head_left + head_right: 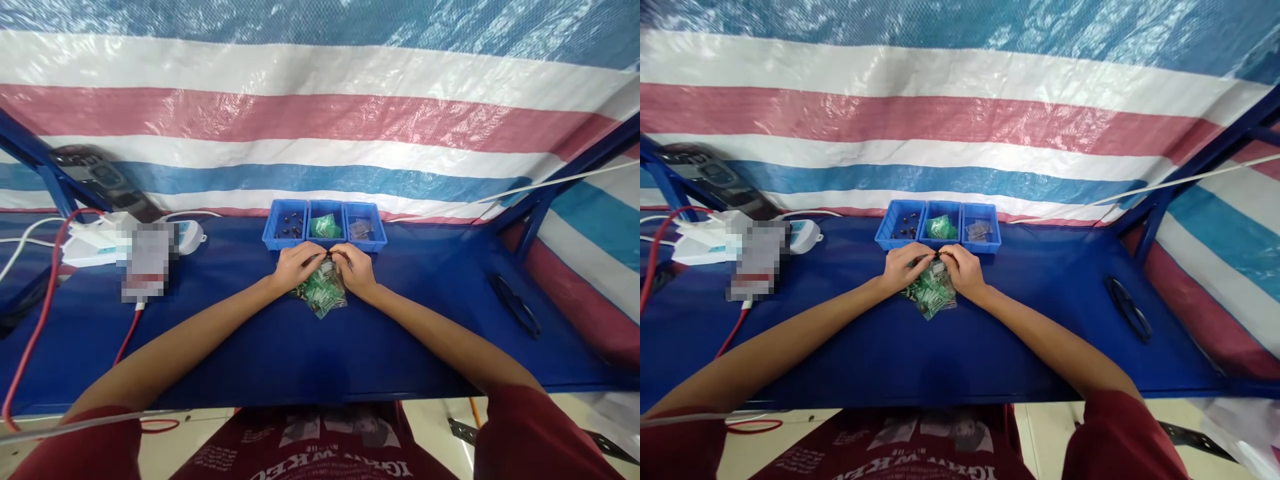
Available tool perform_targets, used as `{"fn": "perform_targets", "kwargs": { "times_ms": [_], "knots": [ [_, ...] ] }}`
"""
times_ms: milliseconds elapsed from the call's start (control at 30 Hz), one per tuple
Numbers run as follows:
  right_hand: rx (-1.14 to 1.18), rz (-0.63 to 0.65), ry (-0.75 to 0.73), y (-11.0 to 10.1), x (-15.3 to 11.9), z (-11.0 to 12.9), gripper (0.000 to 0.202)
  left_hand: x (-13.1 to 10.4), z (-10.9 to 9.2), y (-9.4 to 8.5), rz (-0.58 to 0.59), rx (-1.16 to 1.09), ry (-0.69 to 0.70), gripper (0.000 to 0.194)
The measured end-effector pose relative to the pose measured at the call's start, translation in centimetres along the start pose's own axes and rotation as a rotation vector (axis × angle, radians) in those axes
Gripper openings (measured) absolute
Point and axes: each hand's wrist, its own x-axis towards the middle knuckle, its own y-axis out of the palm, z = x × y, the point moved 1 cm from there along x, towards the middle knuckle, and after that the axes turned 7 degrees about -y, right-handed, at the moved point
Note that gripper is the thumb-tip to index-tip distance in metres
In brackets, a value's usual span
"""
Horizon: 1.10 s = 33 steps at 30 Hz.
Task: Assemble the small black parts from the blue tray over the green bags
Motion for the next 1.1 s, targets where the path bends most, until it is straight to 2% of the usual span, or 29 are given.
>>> {"fn": "perform_targets", "kwargs": {
  "times_ms": [267,633,767,900,1100],
  "knots": [
    [0.018,-0.127,-0.047,0.07,-0.02,0.35,0.016,0.01,-0.15,-0.18,-0.023,-0.011,0.024,0.01],
    [-0.003,-0.139,-0.171,0.47,0.46,0.58,0.021,-0.23,0.1,-0.62,-0.022,0.008,0.037,0.012],
    [0.063,-0.13,-0.134,0.61,0.37,0.5,0.026,-0.14,0.17,-0.67,-0.024,0.001,0.045,0.012],
    [0.052,-0.148,-0.086,0.68,0.14,0.27,0.021,-0.22,0.33,-0.62,-0.018,-0.004,0.042,0.012],
    [-0.029,-0.128,-0.129,0.5,0.28,0.38,0.019,-0.29,0.34,-0.56,-0.026,-0.01,0.04,0.013]
  ]
}}
